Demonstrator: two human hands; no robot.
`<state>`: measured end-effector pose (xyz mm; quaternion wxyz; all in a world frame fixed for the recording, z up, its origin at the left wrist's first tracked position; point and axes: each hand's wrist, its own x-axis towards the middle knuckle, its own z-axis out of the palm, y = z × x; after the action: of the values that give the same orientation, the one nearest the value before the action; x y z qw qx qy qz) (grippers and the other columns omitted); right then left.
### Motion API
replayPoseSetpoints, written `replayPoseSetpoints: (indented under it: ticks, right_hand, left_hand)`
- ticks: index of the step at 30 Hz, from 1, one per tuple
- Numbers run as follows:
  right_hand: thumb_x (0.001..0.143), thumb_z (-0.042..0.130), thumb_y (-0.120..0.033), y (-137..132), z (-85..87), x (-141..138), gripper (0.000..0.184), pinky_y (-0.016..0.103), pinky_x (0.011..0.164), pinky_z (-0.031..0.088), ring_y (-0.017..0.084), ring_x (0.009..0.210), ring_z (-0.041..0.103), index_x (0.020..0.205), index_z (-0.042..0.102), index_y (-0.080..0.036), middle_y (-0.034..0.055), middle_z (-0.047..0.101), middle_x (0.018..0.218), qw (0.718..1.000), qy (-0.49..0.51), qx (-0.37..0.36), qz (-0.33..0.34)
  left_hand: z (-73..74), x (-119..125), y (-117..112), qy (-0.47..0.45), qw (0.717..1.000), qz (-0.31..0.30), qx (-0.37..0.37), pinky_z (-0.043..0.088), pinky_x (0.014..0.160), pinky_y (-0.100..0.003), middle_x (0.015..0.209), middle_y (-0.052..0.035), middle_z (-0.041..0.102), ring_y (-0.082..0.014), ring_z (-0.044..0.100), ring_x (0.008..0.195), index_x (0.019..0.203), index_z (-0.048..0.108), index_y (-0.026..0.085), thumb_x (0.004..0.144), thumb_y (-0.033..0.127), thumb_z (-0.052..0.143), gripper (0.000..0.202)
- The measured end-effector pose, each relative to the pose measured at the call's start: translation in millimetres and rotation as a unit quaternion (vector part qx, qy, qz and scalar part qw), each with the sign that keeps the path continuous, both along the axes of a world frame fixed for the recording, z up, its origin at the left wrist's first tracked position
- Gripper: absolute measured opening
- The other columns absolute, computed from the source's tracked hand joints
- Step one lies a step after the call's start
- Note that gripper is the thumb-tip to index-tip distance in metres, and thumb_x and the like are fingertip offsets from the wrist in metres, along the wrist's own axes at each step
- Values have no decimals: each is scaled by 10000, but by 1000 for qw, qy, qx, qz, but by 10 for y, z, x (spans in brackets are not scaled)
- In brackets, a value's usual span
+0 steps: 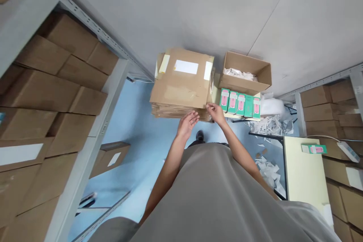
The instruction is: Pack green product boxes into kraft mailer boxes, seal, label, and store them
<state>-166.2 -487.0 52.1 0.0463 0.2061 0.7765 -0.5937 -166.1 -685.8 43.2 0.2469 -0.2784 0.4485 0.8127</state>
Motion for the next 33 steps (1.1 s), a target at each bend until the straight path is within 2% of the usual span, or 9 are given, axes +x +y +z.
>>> replayPoseSetpoints:
  ticks: [4,7,10,13,16,20,22,27,33]
  right_hand:
    - [1063,739,-540,-153,79,-178,340,417,989,661,309,969,865,982,845,-227,102,871,893,989,-41,143,-10]
    - [1033,776,-571,-197,189,-209,391,378,895,643,301,888,842,813,776,-248,57,788,701,982,-78,170,-5]
    - [994,792,-645,-291,336,-242,501,336,781,610,265,778,798,698,658,-264,25,717,633,987,-78,141,-11]
    - [958,778,-717,-453,549,-250,500,316,709,587,237,731,760,780,655,-267,16,733,701,996,-8,83,-41]
    - [934,766,-774,-636,835,-172,520,305,662,567,213,689,720,856,651,-273,3,723,727,996,63,22,-63]
    - [933,798,-791,-762,1217,108,537,302,638,561,196,666,694,888,659,-274,-13,687,723,990,113,-40,-78]
    - [938,805,-793,-733,1344,298,538,303,621,553,190,641,681,880,651,-281,-21,669,709,987,121,-57,-95]
    - [915,849,-784,-436,1381,834,545,315,634,565,205,648,722,840,633,-290,-19,688,708,975,121,-62,-175]
    - [896,865,-766,178,1047,1656,526,331,629,565,228,668,739,840,663,-284,7,742,725,941,102,-57,-319]
  left_hand:
    - [-2,-124,-207,-4,1000,-10,8,633,1057,-368,1163,-124,878,-201,844,988,1113,800,182,916,234,842,208]
    - [28,-206,-213,-2,1000,-26,17,628,1084,-379,1193,-134,876,-206,843,1009,1113,801,185,935,240,839,190]
    - [78,-271,-178,-2,999,-37,24,634,1074,-375,1212,-140,874,-212,839,1023,1091,790,184,960,260,848,162]
    - [147,-337,-214,-11,999,-38,21,645,1037,-355,1214,-146,869,-217,837,1024,1074,786,189,1015,358,860,194]
    - [255,-432,-362,-25,1000,5,17,664,987,-319,1141,-125,865,-204,841,1008,1050,782,203,1081,465,809,265]
    - [497,-550,-515,34,994,89,47,676,1038,-292,1165,-60,885,-184,852,1136,1227,800,252,1087,348,795,170]
    - [630,-574,-463,69,991,87,69,678,1084,-304,1240,-51,895,-192,840,1247,1348,797,269,1090,288,774,259]
    - [823,-555,107,89,992,-25,88,638,1235,-391,1364,-58,882,-251,773,1439,1443,793,280,1095,328,777,352]
    - [898,-247,1323,70,969,-213,102,614,1287,-506,1424,-90,860,-311,731,1506,1409,813,264,1089,371,782,338]
